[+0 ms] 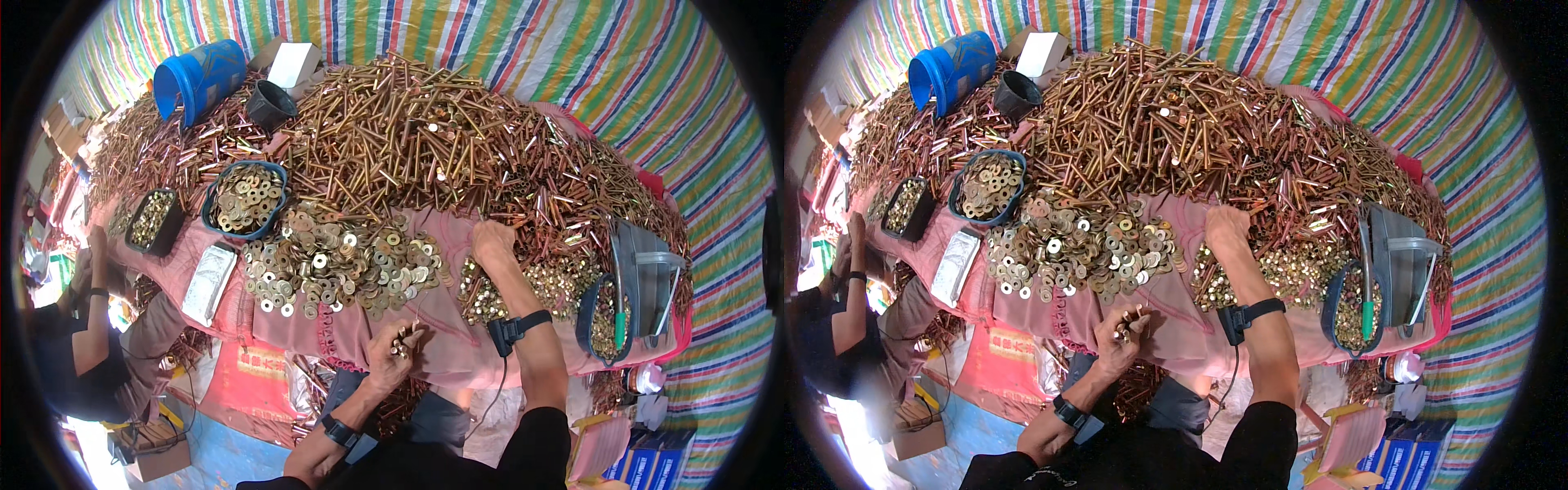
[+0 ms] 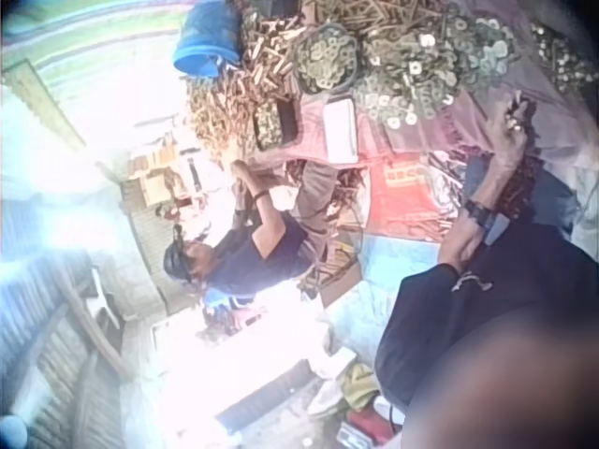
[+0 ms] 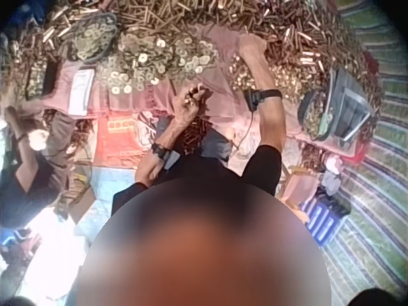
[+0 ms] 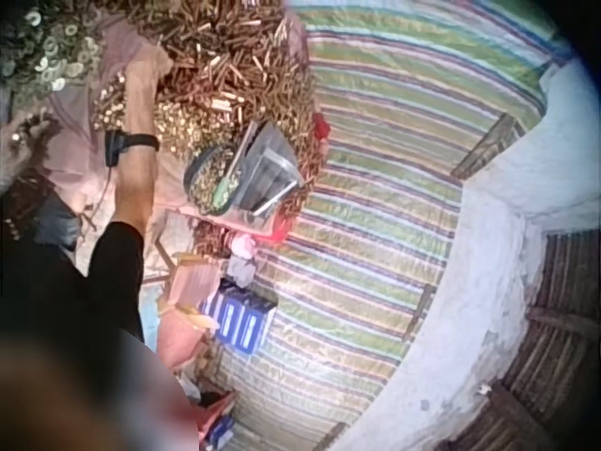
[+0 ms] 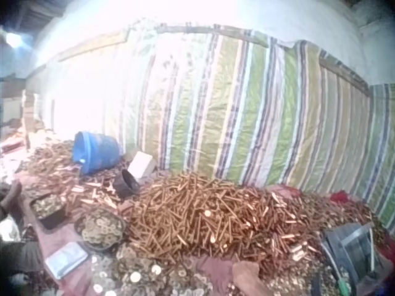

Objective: The person sorts through a large pile of metallic pins, washers, and small mechanical components on a table, picking them up and moving them into different containers or groups.

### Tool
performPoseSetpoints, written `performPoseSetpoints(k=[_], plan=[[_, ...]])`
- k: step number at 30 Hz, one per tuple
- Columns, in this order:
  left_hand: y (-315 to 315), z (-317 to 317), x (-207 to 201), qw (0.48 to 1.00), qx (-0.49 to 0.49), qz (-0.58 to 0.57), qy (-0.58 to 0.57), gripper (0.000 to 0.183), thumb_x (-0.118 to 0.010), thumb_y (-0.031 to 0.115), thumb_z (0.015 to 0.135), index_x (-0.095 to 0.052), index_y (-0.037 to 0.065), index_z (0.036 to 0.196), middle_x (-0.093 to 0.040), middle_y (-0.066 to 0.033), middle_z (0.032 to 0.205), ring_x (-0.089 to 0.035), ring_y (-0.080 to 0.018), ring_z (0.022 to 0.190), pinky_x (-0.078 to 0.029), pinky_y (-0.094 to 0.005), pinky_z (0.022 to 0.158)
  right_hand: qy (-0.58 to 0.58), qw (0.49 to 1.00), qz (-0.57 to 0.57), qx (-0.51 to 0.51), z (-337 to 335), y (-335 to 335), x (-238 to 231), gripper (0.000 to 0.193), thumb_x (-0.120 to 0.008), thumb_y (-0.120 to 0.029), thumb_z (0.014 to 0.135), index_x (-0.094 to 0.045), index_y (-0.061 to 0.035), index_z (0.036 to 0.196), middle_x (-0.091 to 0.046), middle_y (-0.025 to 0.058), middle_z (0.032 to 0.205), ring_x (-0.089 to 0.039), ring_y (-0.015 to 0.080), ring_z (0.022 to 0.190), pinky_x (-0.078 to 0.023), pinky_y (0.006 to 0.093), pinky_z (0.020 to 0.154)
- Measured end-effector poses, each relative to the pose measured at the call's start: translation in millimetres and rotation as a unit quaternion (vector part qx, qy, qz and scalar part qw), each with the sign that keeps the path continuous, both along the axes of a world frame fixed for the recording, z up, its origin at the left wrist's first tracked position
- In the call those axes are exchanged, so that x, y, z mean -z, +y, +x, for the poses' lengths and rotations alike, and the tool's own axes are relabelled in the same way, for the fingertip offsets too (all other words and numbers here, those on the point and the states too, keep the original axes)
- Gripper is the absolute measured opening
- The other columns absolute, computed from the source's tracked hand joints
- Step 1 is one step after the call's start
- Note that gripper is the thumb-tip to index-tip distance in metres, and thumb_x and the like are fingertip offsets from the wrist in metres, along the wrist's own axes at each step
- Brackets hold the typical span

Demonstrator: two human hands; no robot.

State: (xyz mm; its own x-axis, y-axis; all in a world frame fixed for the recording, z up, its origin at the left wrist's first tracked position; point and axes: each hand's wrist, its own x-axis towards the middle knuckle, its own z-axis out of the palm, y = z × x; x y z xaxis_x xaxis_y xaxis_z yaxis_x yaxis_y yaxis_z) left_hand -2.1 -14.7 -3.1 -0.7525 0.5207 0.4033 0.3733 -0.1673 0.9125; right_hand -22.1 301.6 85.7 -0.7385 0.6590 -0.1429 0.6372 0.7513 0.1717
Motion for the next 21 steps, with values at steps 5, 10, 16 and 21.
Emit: performPoseSetpoints(k=[5, 10, 16, 21], plan=[[4, -1, 2, 0.999, 0.008, 0.034, -0.009, 0.019, -0.071, 0.004, 0.099, -0.068, 0.0, 0.118, -0.075, -0.0133, 0.098, -0.074, -0.0203, 0.082, -0.059, -0.0328, 0.072, 0.023, 0.999, 0.035, -0.021, 5, -6, 7, 0.02, -0.065, -0.013, 0.089, -0.081, -0.0014, 0.089, -0.077, 0.0239, 0.091, -0.079, 0.0361, 0.087, -0.062, 0.0416, 0.072], [1, -4, -4, 1.0, 0.009, 0.001, -0.023, 0.017, -0.074, 0.007, 0.099, -0.069, 0.0, 0.114, -0.075, -0.012, 0.098, -0.072, -0.0202, 0.082, -0.057, -0.0325, 0.073, 0.22, 0.968, -0.123, 0.004, 36, -30, -14, 0.02, -0.068, -0.017, 0.092, -0.078, -0.0009, 0.088, -0.074, 0.0148, 0.077, -0.074, 0.0234, 0.071, -0.057, 0.0369, 0.064], [4, -9, -9, 0.998, -0.004, 0.027, 0.049, 0.018, -0.078, 0.008, 0.097, -0.07, 0.001, 0.111, -0.071, -0.0103, 0.099, -0.069, -0.0228, 0.086, -0.055, -0.0342, 0.076, 0.284, 0.742, -0.599, 0.101, 103, -116, -45, 0.03, -0.071, -0.03, 0.098, -0.078, -0.0015, 0.099, -0.065, -0.0005, 0.071, -0.058, 0.0063, 0.061, -0.043, 0.0238, 0.05], [4, -12, -7, 0.996, 0.001, 0.035, 0.082, 0.023, -0.079, 0.007, 0.093, -0.067, 0.005, 0.112, -0.069, -0.0119, 0.097, -0.068, -0.0288, 0.084, -0.054, -0.0384, 0.072, 0.297, 0.745, -0.595, 0.046, 103, -153, -42, 0.027, -0.069, -0.026, 0.099, -0.076, -0.0007, 0.094, -0.064, -0.0009, 0.068, -0.056, 0.0063, 0.058, -0.044, 0.0261, 0.05]])
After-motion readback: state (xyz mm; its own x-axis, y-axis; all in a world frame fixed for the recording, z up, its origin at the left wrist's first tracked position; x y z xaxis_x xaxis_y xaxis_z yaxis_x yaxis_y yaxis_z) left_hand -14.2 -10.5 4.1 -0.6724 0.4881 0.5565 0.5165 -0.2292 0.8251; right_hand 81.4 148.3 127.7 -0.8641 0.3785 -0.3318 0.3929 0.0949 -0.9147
